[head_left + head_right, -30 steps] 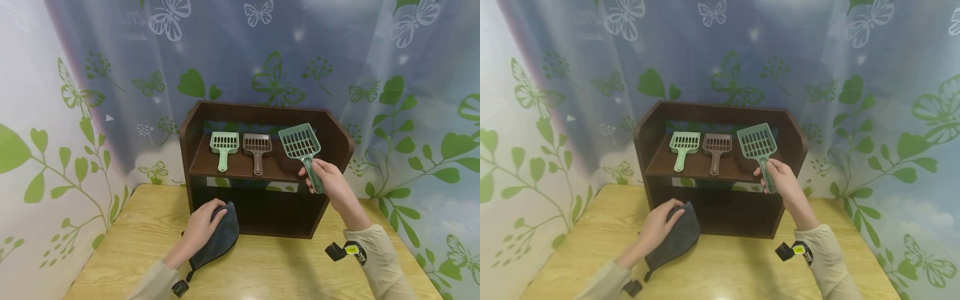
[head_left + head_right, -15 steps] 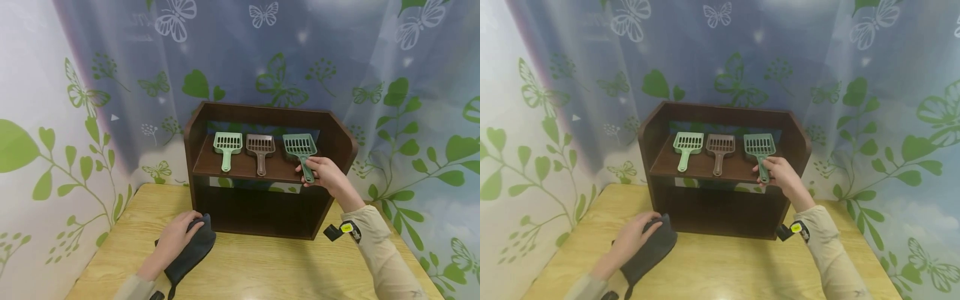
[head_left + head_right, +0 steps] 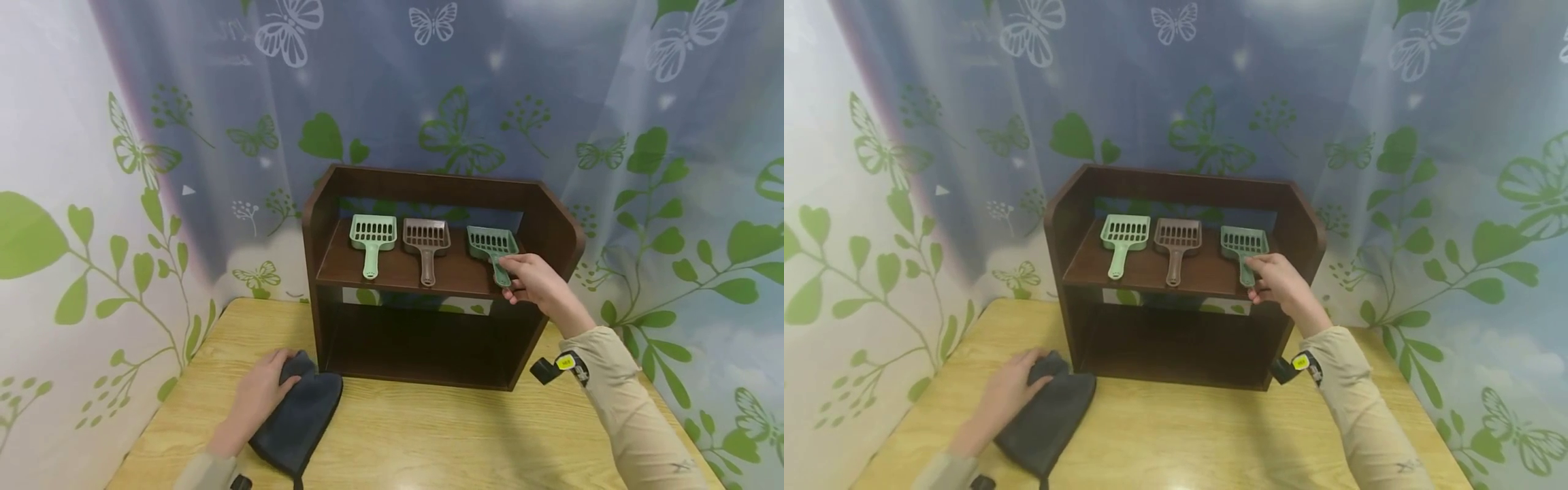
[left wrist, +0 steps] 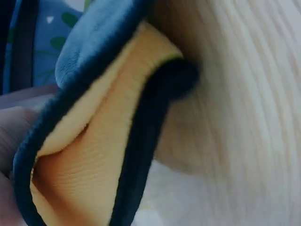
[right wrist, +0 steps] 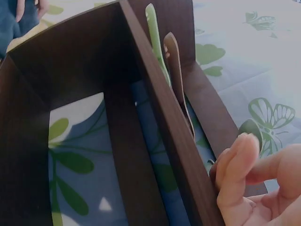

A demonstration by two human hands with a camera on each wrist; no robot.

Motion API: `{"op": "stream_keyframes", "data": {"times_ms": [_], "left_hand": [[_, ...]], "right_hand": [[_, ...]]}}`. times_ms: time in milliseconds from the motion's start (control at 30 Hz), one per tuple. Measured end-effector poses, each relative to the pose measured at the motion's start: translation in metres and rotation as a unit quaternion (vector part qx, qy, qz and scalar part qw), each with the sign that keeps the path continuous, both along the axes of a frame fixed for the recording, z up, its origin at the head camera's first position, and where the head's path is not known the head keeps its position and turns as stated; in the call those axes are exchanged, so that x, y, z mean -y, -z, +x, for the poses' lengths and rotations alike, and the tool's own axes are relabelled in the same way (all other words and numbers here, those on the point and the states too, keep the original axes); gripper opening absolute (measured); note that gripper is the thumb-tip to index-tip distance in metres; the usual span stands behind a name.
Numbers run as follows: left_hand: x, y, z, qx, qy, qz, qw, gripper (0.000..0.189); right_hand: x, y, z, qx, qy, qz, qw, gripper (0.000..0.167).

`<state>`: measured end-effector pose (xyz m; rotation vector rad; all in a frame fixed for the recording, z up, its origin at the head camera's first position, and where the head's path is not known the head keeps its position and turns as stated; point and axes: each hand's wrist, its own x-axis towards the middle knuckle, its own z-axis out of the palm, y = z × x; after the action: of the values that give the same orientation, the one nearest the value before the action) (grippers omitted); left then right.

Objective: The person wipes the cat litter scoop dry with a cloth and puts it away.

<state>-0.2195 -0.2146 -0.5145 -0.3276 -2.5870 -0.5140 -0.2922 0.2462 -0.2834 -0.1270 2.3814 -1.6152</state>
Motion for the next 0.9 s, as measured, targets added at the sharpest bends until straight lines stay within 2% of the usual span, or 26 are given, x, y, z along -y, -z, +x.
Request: {"op": "stream_keyframes", "data": {"times_ms": [167,400,500,567,733,900], "left_hand": [[0.012,0.002,0.003,0.038,-0.045,-0.011,0.9982,0.039],[0.019,-0.002,0.007,0.106,-0.086,-0.021,0.9904,0.047],[0.016,-0.006,0.009,0.112,-0.099,-0.019,0.9885,0.051],[0.013,-0.009,0.01,0.095,-0.103,-0.019,0.9899,0.052],[0.0,-0.016,0.012,0.01,-0.109,-0.019,0.9938,0.048],[-0.018,-0.021,0.012,-0.057,-0.085,-0.012,0.9946,0.039]], "right_hand": [[-0.002,0.002,-0.001,0.002,-0.002,0.012,0.9999,0.062],[-0.006,0.002,0.003,-0.033,-0.003,0.064,0.9974,0.061],[-0.005,0.002,0.005,-0.048,-0.006,0.085,0.9952,0.061],[-0.005,0.001,0.006,-0.059,-0.006,0.099,0.9933,0.061],[-0.003,-0.002,0.01,-0.079,-0.008,0.124,0.9891,0.058],[-0.004,-0.002,0.023,-0.112,0.002,0.138,0.984,0.059]]}}
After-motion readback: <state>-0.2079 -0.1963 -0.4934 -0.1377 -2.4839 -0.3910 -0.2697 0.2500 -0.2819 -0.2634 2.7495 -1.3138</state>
